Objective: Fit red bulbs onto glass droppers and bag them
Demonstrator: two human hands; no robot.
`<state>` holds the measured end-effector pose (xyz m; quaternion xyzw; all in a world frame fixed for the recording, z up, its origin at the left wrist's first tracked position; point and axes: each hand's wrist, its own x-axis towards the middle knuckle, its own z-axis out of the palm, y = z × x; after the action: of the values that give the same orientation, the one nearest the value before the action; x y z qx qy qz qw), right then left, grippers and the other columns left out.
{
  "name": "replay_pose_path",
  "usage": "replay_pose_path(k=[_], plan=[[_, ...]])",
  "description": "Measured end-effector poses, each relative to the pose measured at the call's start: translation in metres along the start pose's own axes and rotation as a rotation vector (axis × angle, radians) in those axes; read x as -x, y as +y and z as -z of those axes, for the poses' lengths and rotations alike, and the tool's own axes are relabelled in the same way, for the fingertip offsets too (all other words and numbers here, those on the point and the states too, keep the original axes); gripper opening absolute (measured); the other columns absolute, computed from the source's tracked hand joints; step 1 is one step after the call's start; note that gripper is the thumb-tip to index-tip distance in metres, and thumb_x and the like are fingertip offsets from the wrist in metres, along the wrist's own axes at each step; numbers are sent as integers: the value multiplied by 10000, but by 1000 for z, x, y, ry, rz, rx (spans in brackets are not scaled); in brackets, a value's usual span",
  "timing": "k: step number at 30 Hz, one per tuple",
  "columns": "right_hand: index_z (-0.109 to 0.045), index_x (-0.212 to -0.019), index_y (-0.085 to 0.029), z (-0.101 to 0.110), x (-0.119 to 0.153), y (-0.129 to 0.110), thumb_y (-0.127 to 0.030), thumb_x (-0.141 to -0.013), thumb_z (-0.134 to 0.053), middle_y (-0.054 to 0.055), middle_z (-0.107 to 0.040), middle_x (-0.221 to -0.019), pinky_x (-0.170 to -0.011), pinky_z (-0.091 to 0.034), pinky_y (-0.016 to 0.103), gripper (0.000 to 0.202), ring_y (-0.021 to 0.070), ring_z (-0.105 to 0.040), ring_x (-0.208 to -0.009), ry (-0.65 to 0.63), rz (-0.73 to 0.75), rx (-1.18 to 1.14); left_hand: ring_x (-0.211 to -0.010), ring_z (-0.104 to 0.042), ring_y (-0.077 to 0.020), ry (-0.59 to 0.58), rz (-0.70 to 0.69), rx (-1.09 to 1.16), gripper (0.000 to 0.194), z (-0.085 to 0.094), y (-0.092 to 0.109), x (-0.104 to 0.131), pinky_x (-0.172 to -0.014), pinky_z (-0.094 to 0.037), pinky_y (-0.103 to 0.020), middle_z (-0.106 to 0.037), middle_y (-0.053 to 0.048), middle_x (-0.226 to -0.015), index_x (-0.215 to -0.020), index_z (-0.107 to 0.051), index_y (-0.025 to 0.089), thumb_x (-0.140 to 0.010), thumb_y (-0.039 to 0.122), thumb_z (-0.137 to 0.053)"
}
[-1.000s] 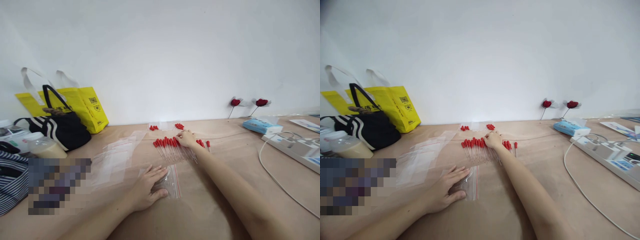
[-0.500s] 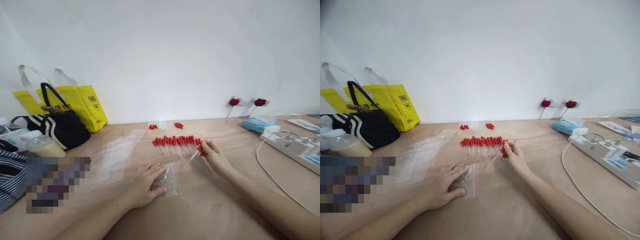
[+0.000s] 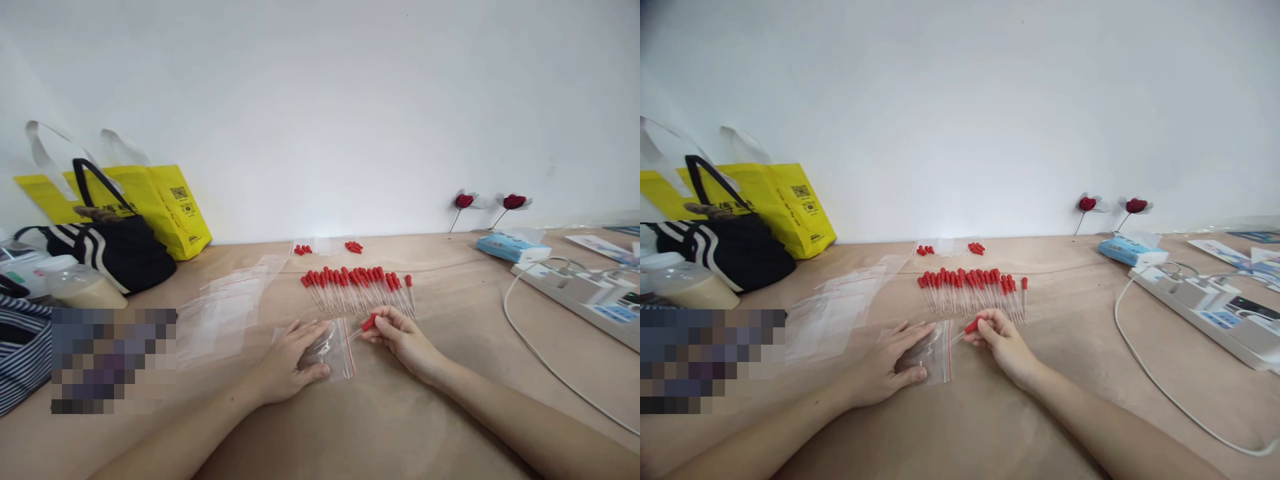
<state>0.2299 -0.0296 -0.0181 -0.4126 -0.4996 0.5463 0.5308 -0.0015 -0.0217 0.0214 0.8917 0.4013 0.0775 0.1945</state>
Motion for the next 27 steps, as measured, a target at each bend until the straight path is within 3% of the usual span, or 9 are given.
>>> replay_pose_path(k=[6,11,13,16,20,22,24,26,27], plan=[[-571,-838,-191,-3,4,-8,-378,-742,-570,-26,-510,-628,-544,-380,236,210,104,-454,-569,-298,133,500,-1196,-366,-253,122,-58,4,574,-10,1,-6,-1006,-238,-463,-429,-50,-1301,-1286,-341,260,-775,472,-497],[-577,-820,-187,-5,2,-12,-283,-778,-528,-31,-511,-626,-520,-372,209,116,89,-438,-547,-445,197,612,-1006,-499,-233,208,-87,1,534,-11,5,-9,-866,-405,-384,-533,-75,-1075,-1205,-457,209,-738,455,-540],[-594,-807,-182,-4,0,-11,-280,-780,-524,-31,-510,-610,-511,-370,207,123,88,-437,-534,-433,206,630,-961,-519,-222,191,-85,-16,459,-6,5,-7,-878,-393,-397,-567,-67,-1011,-1166,-495,209,-775,450,-494],[-633,-793,-179,-5,-1,-9,-298,-783,-525,-16,-529,-614,-514,-384,215,161,94,-456,-536,-389,217,649,-1034,-495,-212,112,-108,-14,384,3,0,0,-952,-332,-406,-563,-60,-1111,-1159,-501,220,-834,407,-420],[-671,-820,-202,-4,-3,-13,-289,-802,-506,40,-607,-875,-725,-433,264,187,135,-545,-803,-515,321,647,-1189,-376,-227,13,-108,-21,449,5,-7,9,-1021,-233,-450,-448,-58,-1284,-1230,-438,236,-816,408,-461],[-672,-820,-197,5,-10,-18,-283,-801,-497,41,-619,-894,-755,-435,272,196,142,-557,-836,-557,290,645,-1211,-352,-223,-1,-97,-22,448,2,-9,11,-1038,-196,-458,-435,-56,-1297,-1231,-439,236,-818,410,-457],[-665,-765,-183,24,-24,-24,-289,-767,-527,25,-640,-783,-690,-450,257,174,140,-577,-740,-396,170,709,-1217,-347,-219,8,-90,-15,443,0,-10,10,-1042,-193,-454,-430,-55,-1302,-1225,-448,236,-819,412,-455],[-637,-666,-180,51,-44,-30,-275,-704,-576,16,-637,-698,-648,-442,239,119,148,-581,-700,153,-6,882,-1217,-347,-222,14,-87,-9,444,-1,-10,8,-1043,-192,-456,-428,-59,-1304,-1219,-457,232,-815,416,-460],[-629,-684,-167,65,-54,-33,-267,-706,-560,43,-638,-719,-652,-434,257,123,169,-581,-727,314,-43,923,-1217,-348,-225,15,-85,-8,447,-1,-10,8,-1043,-190,-459,-426,-61,-1305,-1220,-457,229,-814,416,-462]])
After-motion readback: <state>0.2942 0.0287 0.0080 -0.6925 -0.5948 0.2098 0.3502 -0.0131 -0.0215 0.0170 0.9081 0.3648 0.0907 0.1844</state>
